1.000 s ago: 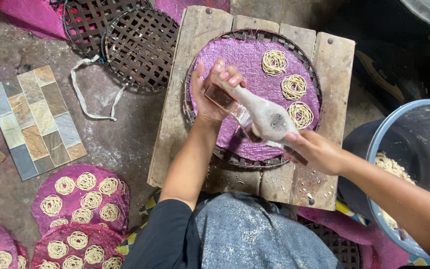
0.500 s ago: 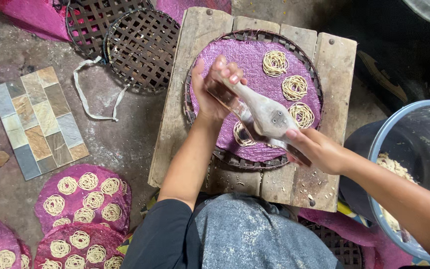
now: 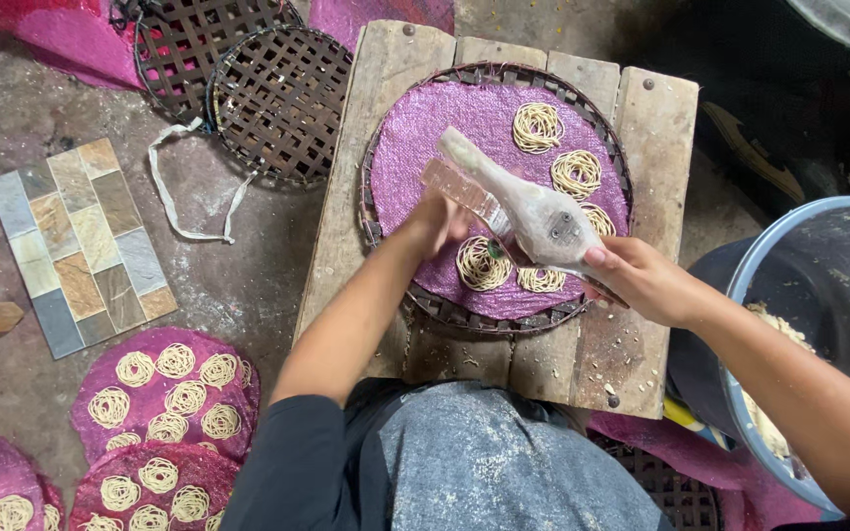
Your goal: The person uses a handheld wooden noodle extruder to press dough into thin strands, forming spiral coils on a pink cloth inside a woven tray. They repeatedly load dough into the extruder, extrude noodles, and arrange the coils on the tray.
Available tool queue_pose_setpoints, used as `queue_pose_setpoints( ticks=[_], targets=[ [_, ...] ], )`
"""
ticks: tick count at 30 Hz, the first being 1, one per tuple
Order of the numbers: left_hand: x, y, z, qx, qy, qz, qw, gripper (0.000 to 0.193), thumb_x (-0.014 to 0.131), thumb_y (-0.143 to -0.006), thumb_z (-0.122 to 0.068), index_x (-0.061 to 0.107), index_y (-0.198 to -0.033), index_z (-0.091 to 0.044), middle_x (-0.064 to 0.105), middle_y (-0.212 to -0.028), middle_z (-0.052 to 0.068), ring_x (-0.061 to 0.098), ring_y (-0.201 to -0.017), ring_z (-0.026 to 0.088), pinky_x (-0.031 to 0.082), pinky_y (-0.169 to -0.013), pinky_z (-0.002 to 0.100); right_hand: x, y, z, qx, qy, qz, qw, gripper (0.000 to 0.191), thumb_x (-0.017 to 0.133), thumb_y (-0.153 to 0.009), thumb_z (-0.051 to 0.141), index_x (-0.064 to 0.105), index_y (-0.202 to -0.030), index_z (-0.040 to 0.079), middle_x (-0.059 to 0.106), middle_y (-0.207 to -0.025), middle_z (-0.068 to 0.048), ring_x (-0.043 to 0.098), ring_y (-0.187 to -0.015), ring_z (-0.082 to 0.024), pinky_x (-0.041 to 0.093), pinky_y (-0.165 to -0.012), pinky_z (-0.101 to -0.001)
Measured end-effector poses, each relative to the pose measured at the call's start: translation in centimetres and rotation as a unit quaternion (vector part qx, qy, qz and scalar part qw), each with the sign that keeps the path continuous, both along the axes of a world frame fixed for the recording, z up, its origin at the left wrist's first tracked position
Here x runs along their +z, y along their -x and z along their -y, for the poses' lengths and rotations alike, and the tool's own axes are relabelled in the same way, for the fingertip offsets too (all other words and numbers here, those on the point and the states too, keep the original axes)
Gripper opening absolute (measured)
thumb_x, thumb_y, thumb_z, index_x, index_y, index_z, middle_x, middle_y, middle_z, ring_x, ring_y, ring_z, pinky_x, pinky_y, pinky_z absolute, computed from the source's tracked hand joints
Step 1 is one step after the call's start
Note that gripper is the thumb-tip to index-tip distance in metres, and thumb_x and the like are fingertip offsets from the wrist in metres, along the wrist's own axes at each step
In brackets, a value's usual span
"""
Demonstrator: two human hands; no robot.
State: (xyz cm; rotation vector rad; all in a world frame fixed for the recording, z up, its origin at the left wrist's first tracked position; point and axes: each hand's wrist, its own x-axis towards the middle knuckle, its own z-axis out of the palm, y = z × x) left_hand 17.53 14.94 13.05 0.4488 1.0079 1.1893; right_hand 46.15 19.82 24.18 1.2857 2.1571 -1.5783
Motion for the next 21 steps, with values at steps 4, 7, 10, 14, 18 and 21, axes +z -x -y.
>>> queue_pose_setpoints(
  ticks=[4,7,10,14,18,21],
  targets=[
    [-1.8,-1.7,1.5,-0.118,0.144,-0.068,0.980,0.066,0.026,-0.104,-0.041,0.040,-0.150,0.004,0.064,-0.132,0.017,0.036,-0.045,0.008,0.033,-0.036,0.022,-0.8,-0.4,-0.2,0.009,-0.045,0.002,0.999,0.064,0.039,-0.099,0.060,0.067,-0.105,0.003,0.062,-0.076,-0.004,0.056,-0.066,-0.012,0.048,-0.059,-0.0302],
    [-1.1,-1.2,4.0,-0.090,0.035,-0.088,0.991,0.068,0.016,-0.111,-0.052,0.030,-0.160,-0.006,0.057,-0.135,0.019,0.037,-0.047,0.004,0.033,-0.038,0.017,-2.1,-0.5,-0.2,-0.017,-0.068,-0.028,0.997,0.064,0.040,-0.098,0.060,0.066,-0.110,0.003,0.064,-0.078,-0.002,0.058,-0.068,-0.011,0.049,-0.059,-0.0293],
    [1.2,-0.7,5.9,-0.135,-0.022,-0.361,0.923,0.062,0.024,-0.100,-0.029,0.020,-0.159,-0.014,0.062,-0.142,0.001,0.042,-0.042,0.005,0.037,-0.035,0.018,-3.4,-0.8,-0.7,-0.043,-0.053,-0.077,0.995,0.063,0.041,-0.097,0.061,0.064,-0.115,0.005,0.063,-0.080,-0.001,0.056,-0.069,-0.010,0.048,-0.058,-0.0284],
    [4.5,0.6,8.3,-0.129,-0.050,-0.538,0.832,0.063,0.036,-0.100,-0.028,0.027,-0.160,-0.013,0.062,-0.145,-0.006,0.049,-0.048,0.008,0.044,-0.045,0.025,-4.6,-1.0,-1.7,-0.047,-0.016,-0.087,0.995,0.064,0.040,-0.104,0.060,0.064,-0.109,0.001,0.057,-0.079,-0.004,0.047,-0.067,-0.011,0.040,-0.056,-0.0289],
    [5.8,3.1,6.8,0.100,-0.265,0.019,0.959,0.080,0.045,-0.102,-0.059,0.043,-0.155,0.001,0.055,-0.156,0.004,0.065,-0.131,0.010,0.050,-0.118,0.038,-4.2,0.2,-1.8,0.028,0.149,-0.123,0.981,0.066,0.034,-0.103,0.060,0.065,-0.104,0.001,0.069,-0.084,-0.006,0.058,-0.067,-0.012,0.045,-0.053,-0.0277],
    [5.6,3.7,4.8,0.127,-0.271,0.314,0.901,0.079,0.043,-0.089,-0.072,0.056,-0.139,-0.012,0.070,-0.121,0.007,0.065,-0.114,0.021,0.045,-0.114,0.046,-2.3,2.3,-1.5,0.038,0.262,-0.071,0.962,0.065,0.031,-0.105,0.057,0.064,-0.109,0.001,0.071,-0.086,-0.008,0.055,-0.065,-0.014,0.041,-0.050,-0.0287]
  ],
)
